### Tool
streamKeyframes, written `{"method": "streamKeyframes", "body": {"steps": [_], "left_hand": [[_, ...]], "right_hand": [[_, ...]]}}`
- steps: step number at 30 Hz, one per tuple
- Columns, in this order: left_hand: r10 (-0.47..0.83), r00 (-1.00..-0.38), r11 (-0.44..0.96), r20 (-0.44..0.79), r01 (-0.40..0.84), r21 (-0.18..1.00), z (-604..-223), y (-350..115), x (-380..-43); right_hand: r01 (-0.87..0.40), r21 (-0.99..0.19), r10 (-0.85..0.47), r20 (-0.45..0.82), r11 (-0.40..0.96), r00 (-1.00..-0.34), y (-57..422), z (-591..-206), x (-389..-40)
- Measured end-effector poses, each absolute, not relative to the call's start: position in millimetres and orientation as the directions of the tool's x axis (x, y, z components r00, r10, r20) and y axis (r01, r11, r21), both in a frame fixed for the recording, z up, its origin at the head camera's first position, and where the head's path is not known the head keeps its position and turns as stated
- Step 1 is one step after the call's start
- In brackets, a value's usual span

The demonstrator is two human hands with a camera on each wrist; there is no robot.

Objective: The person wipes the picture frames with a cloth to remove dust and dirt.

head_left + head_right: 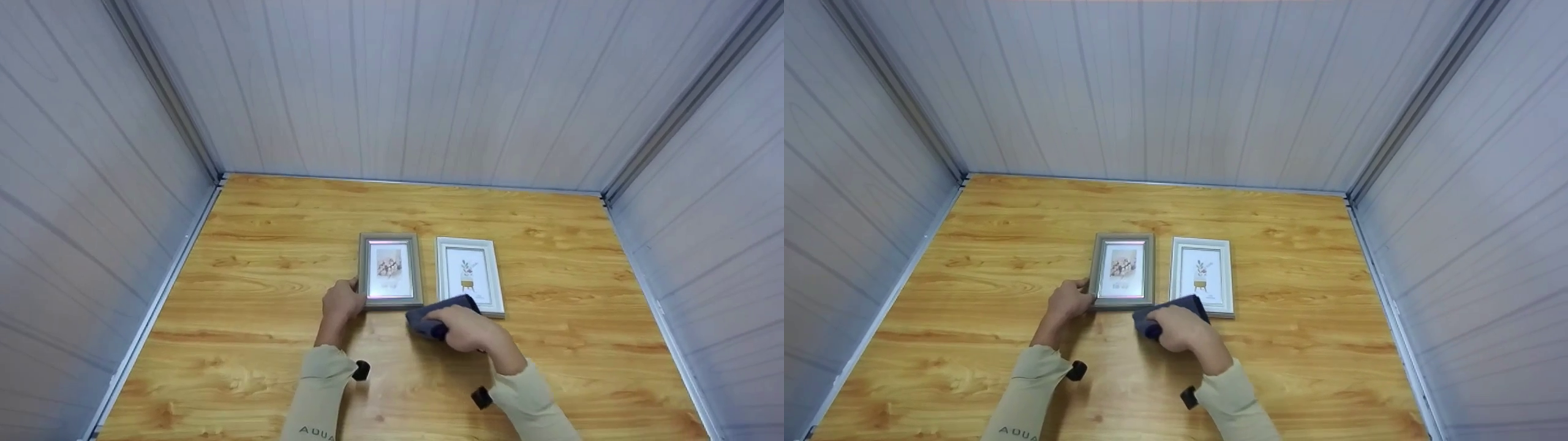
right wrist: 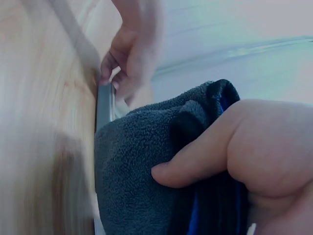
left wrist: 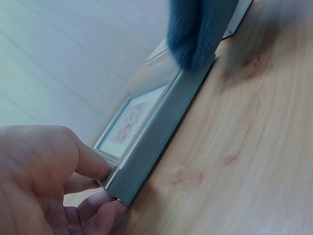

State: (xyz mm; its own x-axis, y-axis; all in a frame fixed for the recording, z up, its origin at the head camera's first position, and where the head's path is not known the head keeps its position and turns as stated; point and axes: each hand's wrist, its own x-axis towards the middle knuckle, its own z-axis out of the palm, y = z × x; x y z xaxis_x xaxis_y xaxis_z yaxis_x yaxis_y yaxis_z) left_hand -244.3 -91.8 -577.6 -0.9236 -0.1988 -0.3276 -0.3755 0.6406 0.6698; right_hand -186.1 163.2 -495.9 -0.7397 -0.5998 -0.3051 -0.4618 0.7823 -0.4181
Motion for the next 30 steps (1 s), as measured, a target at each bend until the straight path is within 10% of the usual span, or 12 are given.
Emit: {"method": "streamKeyframes", "body": {"steps": [12, 21, 30], "left_hand": [[-0.164, -0.936, 0.657, -0.311, -0.339, 0.673, -580.4, -94.6, -245.5], [-0.148, -0.952, 0.706, -0.267, -0.291, 0.646, -579.1, -102.9, -245.4], [-0.156, -0.965, 0.739, -0.213, -0.257, 0.623, -575.8, -109.0, -249.1]], "right_hand": [[-0.302, -0.441, -0.401, -0.150, 0.845, -0.904, 227.3, -524.8, -130.0], [-0.311, -0.421, -0.429, -0.220, 0.852, -0.876, 196.1, -573.5, -108.7], [-0.372, -0.239, -0.277, 0.355, 0.897, -0.893, 190.7, -523.5, -156.7]]}}
